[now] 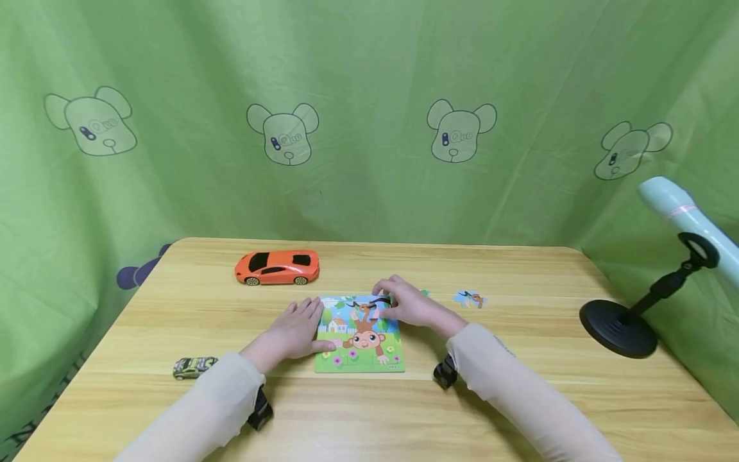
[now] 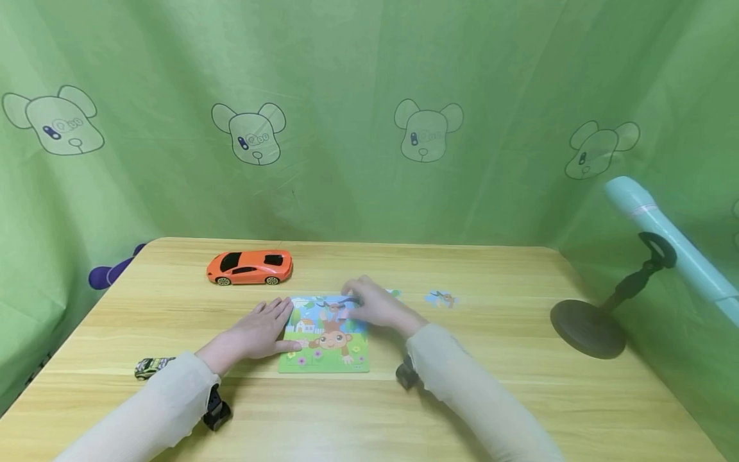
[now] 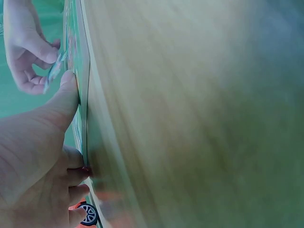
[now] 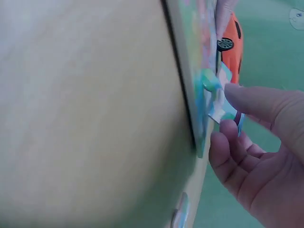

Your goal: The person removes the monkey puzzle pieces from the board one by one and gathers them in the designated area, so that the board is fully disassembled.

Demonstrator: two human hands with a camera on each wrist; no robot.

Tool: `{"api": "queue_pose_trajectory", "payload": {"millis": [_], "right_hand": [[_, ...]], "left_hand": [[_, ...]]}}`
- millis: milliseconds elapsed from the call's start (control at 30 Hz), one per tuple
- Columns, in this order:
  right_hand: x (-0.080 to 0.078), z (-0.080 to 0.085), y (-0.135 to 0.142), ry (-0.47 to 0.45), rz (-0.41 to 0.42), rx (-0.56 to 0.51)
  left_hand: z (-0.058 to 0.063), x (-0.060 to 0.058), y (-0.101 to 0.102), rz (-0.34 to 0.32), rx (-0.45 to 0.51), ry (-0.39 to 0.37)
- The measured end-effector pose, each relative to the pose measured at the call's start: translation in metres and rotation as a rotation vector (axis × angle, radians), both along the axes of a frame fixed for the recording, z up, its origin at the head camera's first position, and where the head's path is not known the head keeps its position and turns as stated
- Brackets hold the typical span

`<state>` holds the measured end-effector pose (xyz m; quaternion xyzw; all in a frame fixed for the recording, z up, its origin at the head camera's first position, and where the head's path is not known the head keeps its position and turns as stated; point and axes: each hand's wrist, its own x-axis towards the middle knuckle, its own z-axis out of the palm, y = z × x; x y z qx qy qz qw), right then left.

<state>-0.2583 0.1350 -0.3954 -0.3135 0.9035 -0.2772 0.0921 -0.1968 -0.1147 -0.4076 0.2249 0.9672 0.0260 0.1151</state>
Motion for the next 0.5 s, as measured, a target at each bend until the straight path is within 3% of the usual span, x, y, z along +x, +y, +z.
{"api": "queue_pose_trajectory", "payload": {"millis": [300,500], "right_hand": [[0.000,0.005,0.009,-0.131,0.001,-0.147],[0.000,0.015,0.023,-0.220,-0.063,-0.278]], "left_hand": [[0.000,-0.001,0.001,0.009,0.009,-0.007],[0.001,0.000,0.001,0.015,0.015,-0.017]]}}
